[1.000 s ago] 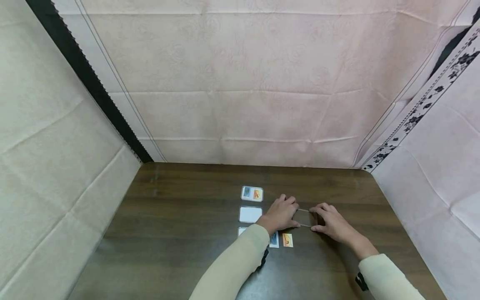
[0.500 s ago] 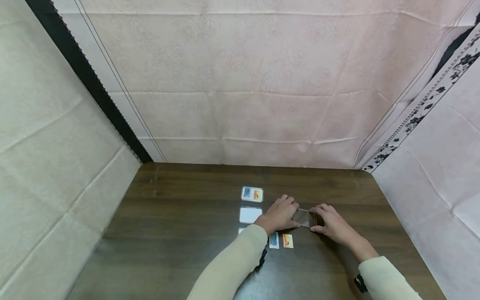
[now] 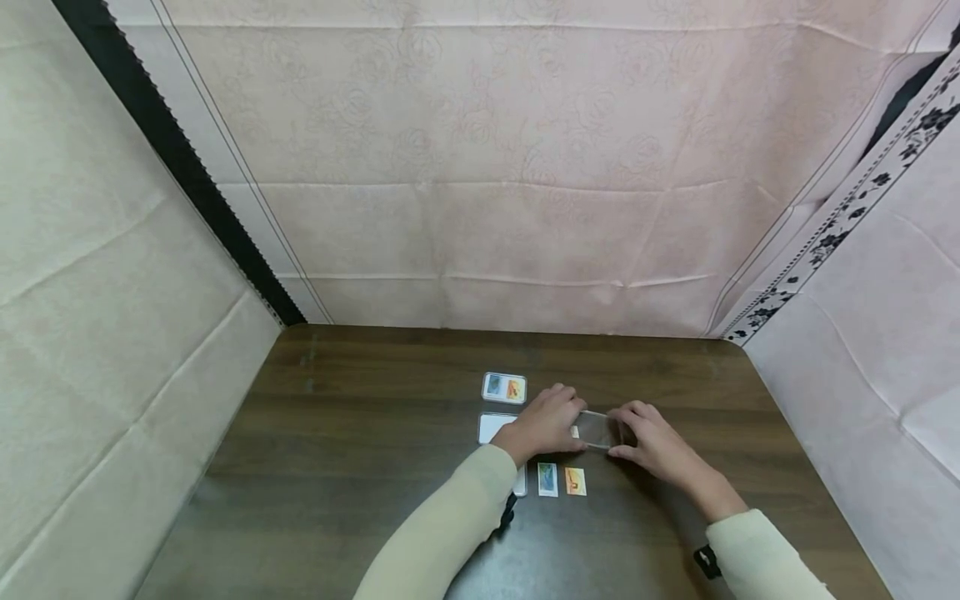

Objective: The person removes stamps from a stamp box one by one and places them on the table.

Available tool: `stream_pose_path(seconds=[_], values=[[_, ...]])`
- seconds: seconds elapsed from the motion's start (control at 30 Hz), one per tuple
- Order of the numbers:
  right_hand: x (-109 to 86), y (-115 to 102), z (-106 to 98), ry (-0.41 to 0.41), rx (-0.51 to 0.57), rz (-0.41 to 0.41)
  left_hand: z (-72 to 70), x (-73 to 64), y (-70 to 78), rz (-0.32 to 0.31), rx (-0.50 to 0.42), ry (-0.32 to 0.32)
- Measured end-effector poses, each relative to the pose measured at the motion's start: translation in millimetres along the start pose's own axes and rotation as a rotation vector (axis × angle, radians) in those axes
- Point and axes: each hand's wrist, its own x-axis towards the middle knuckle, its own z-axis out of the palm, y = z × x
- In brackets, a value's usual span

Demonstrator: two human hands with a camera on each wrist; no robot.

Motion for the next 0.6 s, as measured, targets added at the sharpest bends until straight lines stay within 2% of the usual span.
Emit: stream_pose_path(seconds=[0.13,0.6], values=[[4.3,-9,-1,-0.003,0.015,0.008,-6.6,-6.9,-6.2,-0.014,-0.038,-0.002],[23.6,-39,1,-0.001,0.019,-0.019,-25.0,-35.6,-26.3,-0.032,-0.024,0.039]])
